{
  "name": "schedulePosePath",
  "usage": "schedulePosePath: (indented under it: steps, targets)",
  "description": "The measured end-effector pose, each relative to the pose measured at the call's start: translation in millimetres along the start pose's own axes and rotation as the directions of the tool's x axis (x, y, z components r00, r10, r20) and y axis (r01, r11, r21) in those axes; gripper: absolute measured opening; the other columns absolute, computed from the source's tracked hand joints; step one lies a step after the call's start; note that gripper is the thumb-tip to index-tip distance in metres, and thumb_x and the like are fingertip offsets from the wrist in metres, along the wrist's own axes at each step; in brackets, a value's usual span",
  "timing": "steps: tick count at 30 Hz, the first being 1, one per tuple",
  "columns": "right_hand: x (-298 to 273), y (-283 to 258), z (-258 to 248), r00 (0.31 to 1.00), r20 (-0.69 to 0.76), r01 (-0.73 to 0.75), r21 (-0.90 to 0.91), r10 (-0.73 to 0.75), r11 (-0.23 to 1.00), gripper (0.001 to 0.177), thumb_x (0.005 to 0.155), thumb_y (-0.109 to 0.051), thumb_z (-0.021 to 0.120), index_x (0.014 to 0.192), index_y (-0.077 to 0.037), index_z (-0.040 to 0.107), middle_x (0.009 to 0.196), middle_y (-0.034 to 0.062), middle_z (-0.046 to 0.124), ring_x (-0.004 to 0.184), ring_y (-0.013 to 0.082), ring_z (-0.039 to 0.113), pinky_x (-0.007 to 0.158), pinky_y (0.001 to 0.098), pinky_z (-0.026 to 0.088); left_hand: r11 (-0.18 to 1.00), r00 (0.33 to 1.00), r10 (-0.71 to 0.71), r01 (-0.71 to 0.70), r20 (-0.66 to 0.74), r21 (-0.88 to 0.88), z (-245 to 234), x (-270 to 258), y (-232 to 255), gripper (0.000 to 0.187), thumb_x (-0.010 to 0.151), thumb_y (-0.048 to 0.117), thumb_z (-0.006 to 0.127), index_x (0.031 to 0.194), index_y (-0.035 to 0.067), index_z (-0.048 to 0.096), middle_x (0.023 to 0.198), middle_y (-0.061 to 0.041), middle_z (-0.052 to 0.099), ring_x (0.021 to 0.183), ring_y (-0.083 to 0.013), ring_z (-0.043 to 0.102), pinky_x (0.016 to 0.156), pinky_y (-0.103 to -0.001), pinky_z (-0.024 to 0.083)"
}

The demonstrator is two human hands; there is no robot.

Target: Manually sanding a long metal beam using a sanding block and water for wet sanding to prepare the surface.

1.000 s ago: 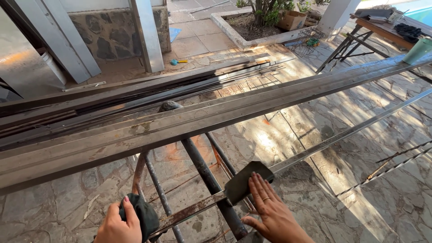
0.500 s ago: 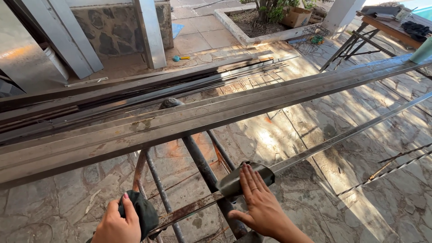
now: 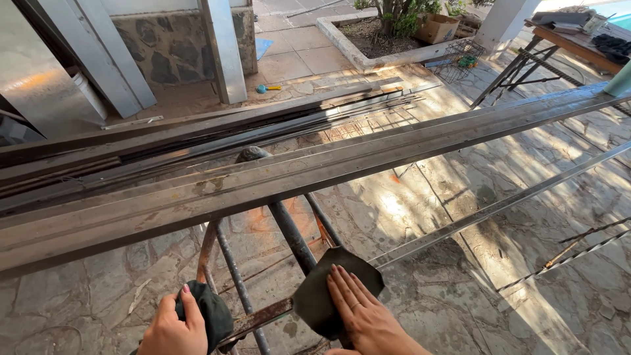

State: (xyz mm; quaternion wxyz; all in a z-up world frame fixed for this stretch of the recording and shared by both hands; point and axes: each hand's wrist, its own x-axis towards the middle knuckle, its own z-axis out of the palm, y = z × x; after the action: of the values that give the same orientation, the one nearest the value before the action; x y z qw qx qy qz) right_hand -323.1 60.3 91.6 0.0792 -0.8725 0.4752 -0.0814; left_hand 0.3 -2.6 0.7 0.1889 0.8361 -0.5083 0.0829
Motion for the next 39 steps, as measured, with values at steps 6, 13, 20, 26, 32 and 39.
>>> schedulePosePath:
  steps: [6, 13, 20, 26, 32, 39]
  targets:
    - [19, 0, -39, 0.937, 0.235, -0.283, 0.071, 0.259, 0.957, 0.112, 0.078, -0.082, 0.016, 0.148, -0.001, -0.017, 0.157, 0.0209, -0.022, 0.149, 0.029, -0.016, 0.118, 0.0402, -0.009, 0.999, 1.0, -0.003, 0.004, -0.016, 0.047, 3, 0, -1, 0.035, 0.116, 0.052, 0.057, 0.094, 0.029, 0.072, 0.065, 0.003, 0.066, 0.06, -0.0185, 0.065, 0.054, -0.031, 0.043]
    - [-2, 3, -26, 0.982, 0.186, -0.013, 0.142, -0.013, 0.99, 0.101, 0.089, -0.076, 0.019, 0.151, 0.002, -0.002, 0.16, 0.0223, -0.006, 0.149, 0.0303, -0.007, 0.118, 0.0413, -0.003, 0.999, 1.0, 0.005, -0.005, 0.001, 0.045, 3, 2, -1, 0.043, 0.117, 0.051, 0.056, 0.083, 0.026, 0.065, 0.061, 0.003, 0.06, 0.057, -0.0174, 0.06, 0.053, -0.03, 0.037]
    - [11, -5, -7, 0.992, 0.103, 0.057, 0.09, -0.067, 0.994, 0.086, 0.096, -0.059, 0.015, 0.15, 0.006, 0.001, 0.159, 0.0261, 0.0, 0.148, 0.0339, 0.0, 0.119, 0.0422, 0.001, 0.999, 1.0, -0.003, 0.004, -0.024, 0.036, 7, 3, -4, 0.035, 0.115, 0.052, 0.059, 0.093, 0.028, 0.073, 0.06, 0.001, 0.061, 0.054, -0.0186, 0.059, 0.053, -0.031, 0.042]
    - [13, -6, -41, 0.994, 0.096, -0.055, 0.069, 0.048, 0.996, 0.105, 0.088, -0.076, 0.024, 0.15, 0.004, -0.002, 0.159, 0.0246, -0.004, 0.149, 0.0302, -0.003, 0.118, 0.0393, -0.002, 1.0, 1.0, -0.012, 0.012, -0.029, 0.013, 6, 0, -2, 0.033, 0.115, 0.051, 0.06, 0.095, 0.029, 0.073, 0.065, 0.0, 0.065, 0.058, -0.0203, 0.063, 0.054, -0.033, 0.043]
    - [-1, 1, -13, 0.982, 0.189, -0.045, 0.112, 0.023, 0.993, 0.098, 0.09, -0.073, 0.018, 0.149, 0.002, -0.006, 0.158, 0.0242, -0.01, 0.149, 0.0311, -0.007, 0.119, 0.0404, -0.004, 0.999, 1.0, 0.015, -0.015, -0.015, 0.028, 1, 0, -2, 0.033, 0.114, 0.051, 0.058, 0.097, 0.028, 0.074, 0.063, 0.001, 0.064, 0.056, -0.0195, 0.061, 0.052, -0.032, 0.042]
    - [23, -6, -36, 0.955, 0.221, -0.215, 0.048, 0.2, 0.975, 0.113, 0.08, -0.082, 0.015, 0.148, 0.003, -0.016, 0.157, 0.0241, -0.019, 0.148, 0.0315, -0.015, 0.117, 0.0405, -0.008, 0.996, 1.0, 0.022, -0.021, -0.012, 0.083, 2, 2, -4, 0.042, 0.118, 0.053, 0.054, 0.086, 0.029, 0.067, 0.06, 0.003, 0.058, 0.053, -0.0201, 0.057, 0.051, -0.032, 0.036]
